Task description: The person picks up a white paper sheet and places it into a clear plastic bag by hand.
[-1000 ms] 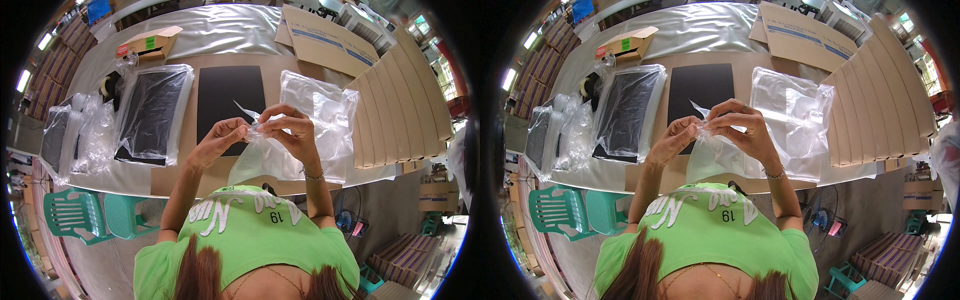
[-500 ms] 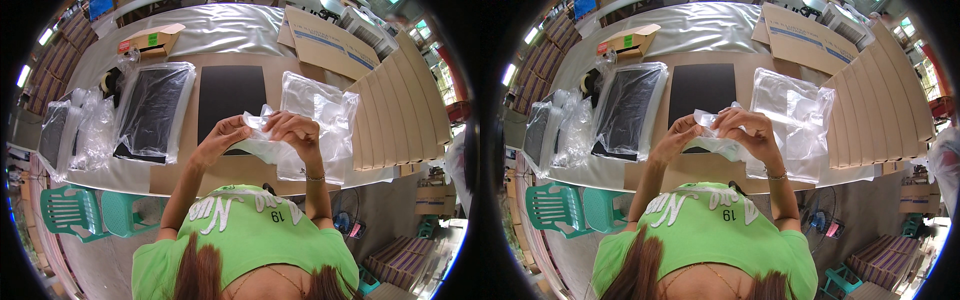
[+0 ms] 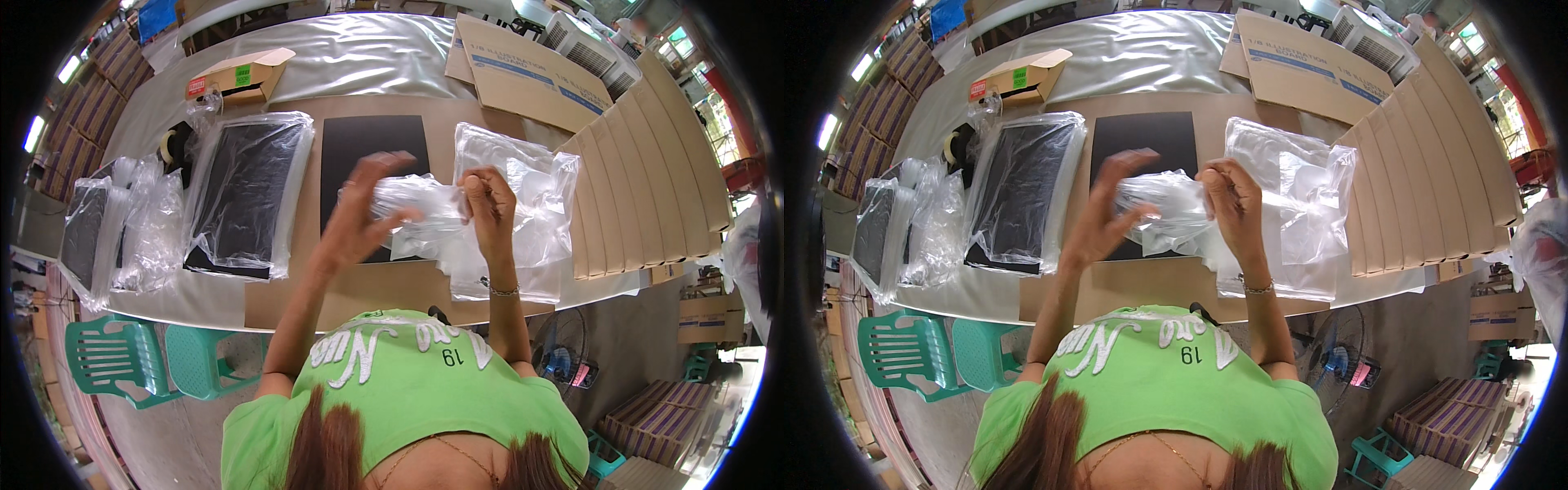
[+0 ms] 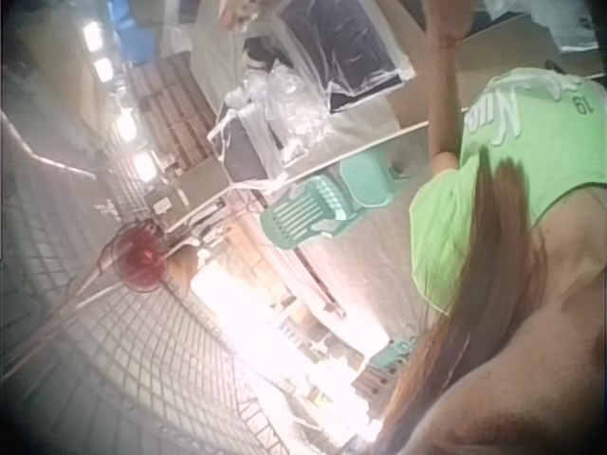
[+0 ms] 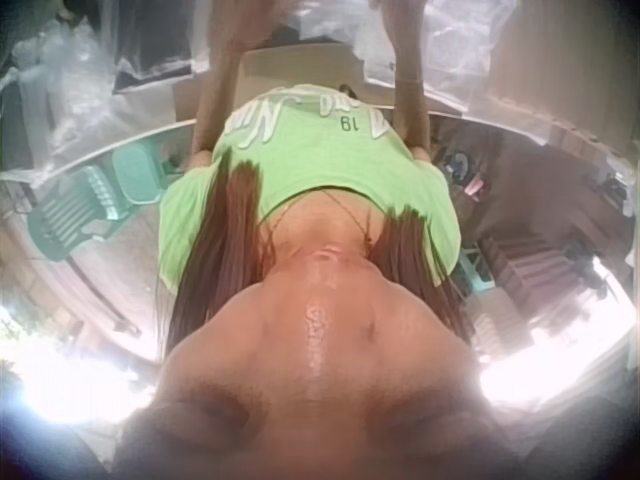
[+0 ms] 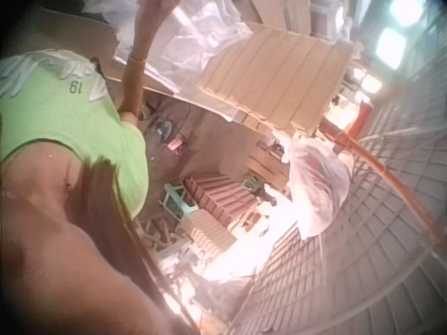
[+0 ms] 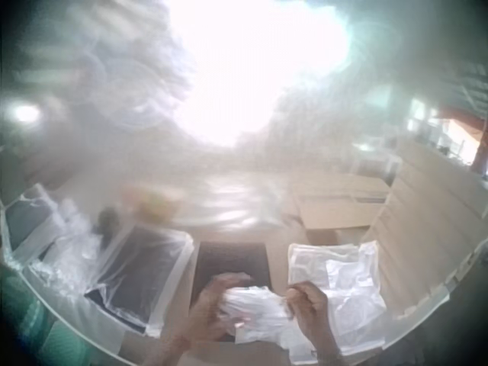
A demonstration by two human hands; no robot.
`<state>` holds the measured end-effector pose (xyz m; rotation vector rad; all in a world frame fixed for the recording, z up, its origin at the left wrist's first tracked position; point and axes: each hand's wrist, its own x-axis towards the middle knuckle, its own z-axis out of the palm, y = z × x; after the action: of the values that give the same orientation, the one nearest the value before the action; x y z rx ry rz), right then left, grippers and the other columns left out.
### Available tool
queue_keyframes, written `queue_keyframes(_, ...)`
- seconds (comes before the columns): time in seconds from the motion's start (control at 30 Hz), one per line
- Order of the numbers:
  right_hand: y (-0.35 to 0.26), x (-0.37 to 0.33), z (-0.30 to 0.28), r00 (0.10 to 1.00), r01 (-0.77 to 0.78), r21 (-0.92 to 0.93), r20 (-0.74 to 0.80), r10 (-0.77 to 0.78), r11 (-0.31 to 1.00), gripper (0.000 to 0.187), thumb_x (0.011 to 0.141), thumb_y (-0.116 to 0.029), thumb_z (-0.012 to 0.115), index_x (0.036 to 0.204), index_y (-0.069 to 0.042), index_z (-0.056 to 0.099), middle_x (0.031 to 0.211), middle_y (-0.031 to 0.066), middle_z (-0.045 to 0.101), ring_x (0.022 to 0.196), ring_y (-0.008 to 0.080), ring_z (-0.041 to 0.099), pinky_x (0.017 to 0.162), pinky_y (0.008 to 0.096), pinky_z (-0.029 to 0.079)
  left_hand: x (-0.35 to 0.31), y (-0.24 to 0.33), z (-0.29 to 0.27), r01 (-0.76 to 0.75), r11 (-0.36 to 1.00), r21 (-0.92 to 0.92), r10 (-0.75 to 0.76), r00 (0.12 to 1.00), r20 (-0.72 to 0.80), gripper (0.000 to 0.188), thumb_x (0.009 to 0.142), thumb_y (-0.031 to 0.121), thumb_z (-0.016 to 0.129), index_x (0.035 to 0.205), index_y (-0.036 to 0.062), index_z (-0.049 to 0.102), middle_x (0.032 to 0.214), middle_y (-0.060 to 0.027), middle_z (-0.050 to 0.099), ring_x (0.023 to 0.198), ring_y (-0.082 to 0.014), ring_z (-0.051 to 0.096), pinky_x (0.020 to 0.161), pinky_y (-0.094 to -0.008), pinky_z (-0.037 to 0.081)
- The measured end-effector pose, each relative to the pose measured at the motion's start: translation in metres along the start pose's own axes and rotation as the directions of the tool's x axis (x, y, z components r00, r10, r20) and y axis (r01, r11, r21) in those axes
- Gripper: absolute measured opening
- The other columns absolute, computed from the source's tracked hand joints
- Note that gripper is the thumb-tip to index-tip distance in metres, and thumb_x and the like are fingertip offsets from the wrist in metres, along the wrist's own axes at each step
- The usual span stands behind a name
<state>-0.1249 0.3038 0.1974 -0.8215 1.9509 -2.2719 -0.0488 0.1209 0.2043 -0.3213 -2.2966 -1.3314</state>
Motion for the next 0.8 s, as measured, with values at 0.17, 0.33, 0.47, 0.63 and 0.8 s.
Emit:
queue_keyframes(0.17,-0.007,0.007,0.006,0.987,-0.148,-0.071,0.052,0.152,0.986,0.022,0.094,-0.022,0.051,0.084,-0.003,0.056,0.058,-0.0060,0.044,0.048,-0.0016,0.034,0.042,0.0179,0.026,-0.019,-0.023,0.043,0.114,0.991,-0.069,-0.068,0.877,0.475,0.040,0.085,0.016,0.061,0.119,0.0002,0.047,0.117,-0.0130,0.053,0.108,-0.0248,0.053,0.093,-0.0358,0.041)
queue_keyframes(0.33,0.012,-0.010,-0.043,0.648,-0.617,0.278,0.710,0.275,0.736,0.031,0.085,-0.034,0.063,0.091,-0.004,0.059,0.067,-0.0054,0.051,0.053,-0.0010,0.040,0.043,0.0152,0.030,-0.012,-0.036,0.012,0.340,0.366,-0.866,-0.291,0.926,0.241,0.018,0.095,0.021,0.046,0.099,0.0057,0.054,0.097,-0.0087,0.062,0.091,-0.0161,0.061,0.082,-0.0313,0.048)
queue_keyframes(0.47,-0.006,-0.019,-0.035,0.761,-0.630,0.426,0.505,0.407,0.649,0.057,0.070,-0.028,0.078,0.113,-0.002,0.052,0.085,-0.0009,0.056,0.059,-0.0004,0.047,0.046,0.0138,0.036,-0.024,-0.063,-0.005,0.272,0.188,-0.944,-0.435,0.885,0.168,0.022,0.097,0.027,0.040,0.101,0.0086,0.052,0.095,-0.0070,0.062,0.090,-0.0161,0.062,0.080,-0.0300,0.050)
queue_keyframes(0.63,0.026,-0.029,-0.052,0.597,-0.755,0.372,0.731,0.331,0.540,0.055,0.073,-0.014,0.074,0.119,-0.002,0.048,0.097,0.0068,0.058,0.080,0.0098,0.056,0.068,0.0215,0.047,-0.030,-0.057,-0.011,0.119,-0.066,-0.991,-0.417,0.899,0.136,0.029,0.097,0.030,0.039,0.110,0.0070,0.051,0.090,-0.0054,0.060,0.084,-0.0162,0.062,0.078,-0.0327,0.053)
queue_keyframes(0.8,0.048,-0.047,-0.069,0.949,-0.263,0.721,0.076,0.304,0.641,0.038,0.090,-0.029,0.050,0.119,-0.003,0.048,0.098,0.0089,0.060,0.085,0.0160,0.060,0.074,0.0292,0.052,-0.046,-0.071,-0.005,0.399,-0.671,-0.625,-0.136,0.762,0.633,0.047,0.095,0.043,0.038,0.079,0.0030,0.056,0.044,0.0028,0.046,0.032,-0.0083,0.044,0.031,-0.0202,0.040)
